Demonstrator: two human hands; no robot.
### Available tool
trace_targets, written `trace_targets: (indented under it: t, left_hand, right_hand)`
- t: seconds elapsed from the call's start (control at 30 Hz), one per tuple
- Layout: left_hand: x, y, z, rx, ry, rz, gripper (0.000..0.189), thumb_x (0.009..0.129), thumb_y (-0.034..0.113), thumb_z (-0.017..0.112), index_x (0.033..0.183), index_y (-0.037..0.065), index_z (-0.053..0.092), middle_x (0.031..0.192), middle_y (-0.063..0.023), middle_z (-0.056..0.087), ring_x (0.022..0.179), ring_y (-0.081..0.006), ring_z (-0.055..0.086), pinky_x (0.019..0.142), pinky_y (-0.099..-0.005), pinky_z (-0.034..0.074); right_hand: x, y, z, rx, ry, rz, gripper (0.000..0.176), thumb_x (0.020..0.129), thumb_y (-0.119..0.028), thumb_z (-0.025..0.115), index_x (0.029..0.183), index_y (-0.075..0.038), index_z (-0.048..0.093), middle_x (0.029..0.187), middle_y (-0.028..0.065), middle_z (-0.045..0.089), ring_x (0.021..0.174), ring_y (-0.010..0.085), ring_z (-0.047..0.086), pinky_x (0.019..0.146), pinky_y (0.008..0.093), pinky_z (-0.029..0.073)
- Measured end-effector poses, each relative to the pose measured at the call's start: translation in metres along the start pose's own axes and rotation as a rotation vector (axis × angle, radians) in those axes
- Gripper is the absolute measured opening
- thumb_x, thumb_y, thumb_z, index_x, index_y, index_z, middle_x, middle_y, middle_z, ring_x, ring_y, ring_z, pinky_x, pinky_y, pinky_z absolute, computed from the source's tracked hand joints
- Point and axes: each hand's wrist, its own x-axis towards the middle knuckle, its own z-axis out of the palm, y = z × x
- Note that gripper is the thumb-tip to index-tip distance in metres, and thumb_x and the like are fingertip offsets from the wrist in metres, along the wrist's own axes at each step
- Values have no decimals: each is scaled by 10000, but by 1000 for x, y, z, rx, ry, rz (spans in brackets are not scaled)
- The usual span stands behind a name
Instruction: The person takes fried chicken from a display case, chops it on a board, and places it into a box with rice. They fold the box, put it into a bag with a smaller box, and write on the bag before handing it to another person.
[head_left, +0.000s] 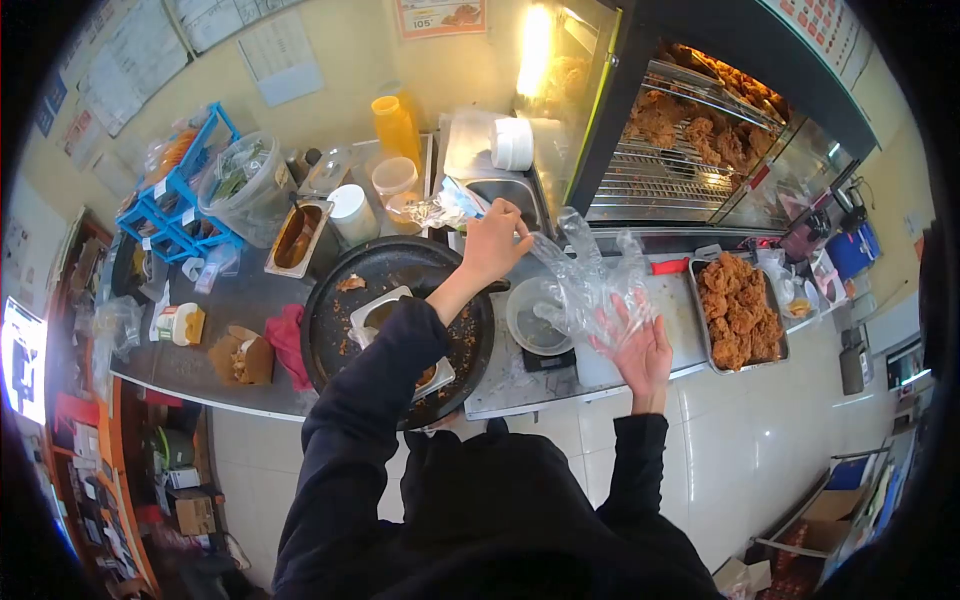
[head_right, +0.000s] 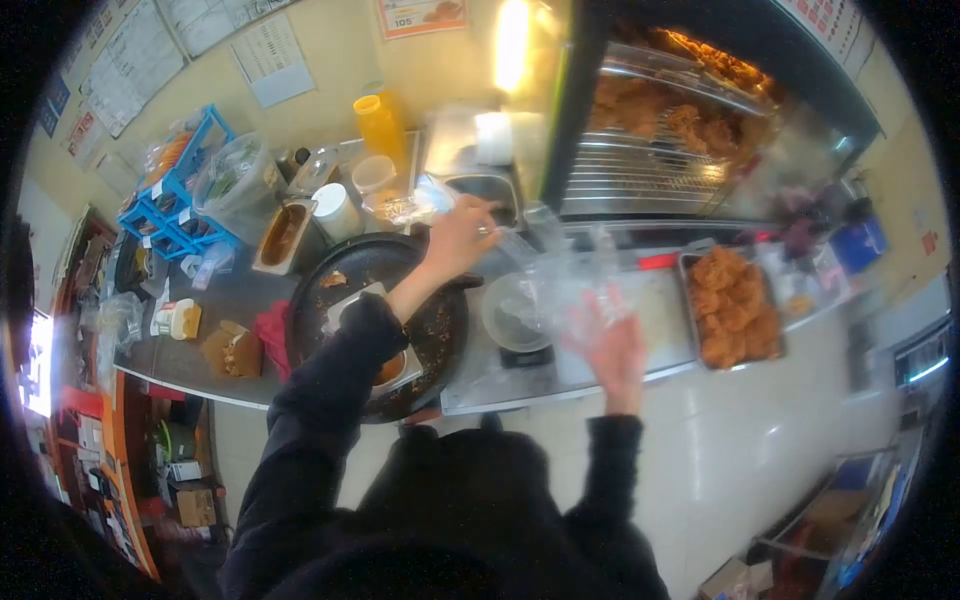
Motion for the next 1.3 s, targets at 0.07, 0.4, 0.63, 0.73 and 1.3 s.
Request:
trace_targets:
  t: [0.07, 0.4, 0.63, 0.73, 1.3]
  left_hand:
    - [0, 0, 8, -3, -16, -18, 387, 702, 285, 814, 982, 89, 633, 1219, -118, 528, 1130, -310, 544, 917, -452, 448]
    - [-75, 89, -47, -258, -134, 131, 347, 819, 188, 730, 1114, 72, 589, 1117, -116, 576, 911, -268, 612, 782, -346, 490]
    - [-179, 97, -89, -503, 170, -119, 137, 958, 118, 569, 965, 14, 657, 877, -108, 667, 738, -190, 615, 644, -294, 475]
    - [-231, 82, -102, -429, 671, -468, 303, 1000, 200, 432, 980, -18, 641, 854, -70, 635, 747, -115, 539, 672, -242, 414]
    - [-304, -27, -95, -185, 195, -490, 1572, 359, 499, 950, 1494, 52, -41, 1553, -184, 148, 1433, -327, 218, 1056, -463, 332]
  right_hand:
    - [20, -10, -31, -103, 86, 15, 638, 987, -553, 333, 1510, -195, 266, 1506, 116, 354, 1345, 344, 375, 1021, 559, 361]
    - [103, -23, -231, -1539, 706, 121, 764, 947, -576, 439, 1343, 76, 397, 1242, 291, 552, 1115, 308, 574, 923, 398, 441]
    - [59, -18, -168, -2081, 1266, -401, 709, 927, -561, 469, 1312, 33, 435, 1110, 318, 576, 1015, 421, 568, 956, 456, 407]
    - [15, -7, -60, -2195, 963, -650, 514, 937, -380, 518, 1330, -54, 460, 997, 232, 604, 947, 397, 566, 943, 499, 389]
    - [-33, 119, -7, -2459, -313, 58, 594, 823, -205, 613, 1386, -109, 452, 790, 141, 633, 699, 317, 644, 580, 444, 513]
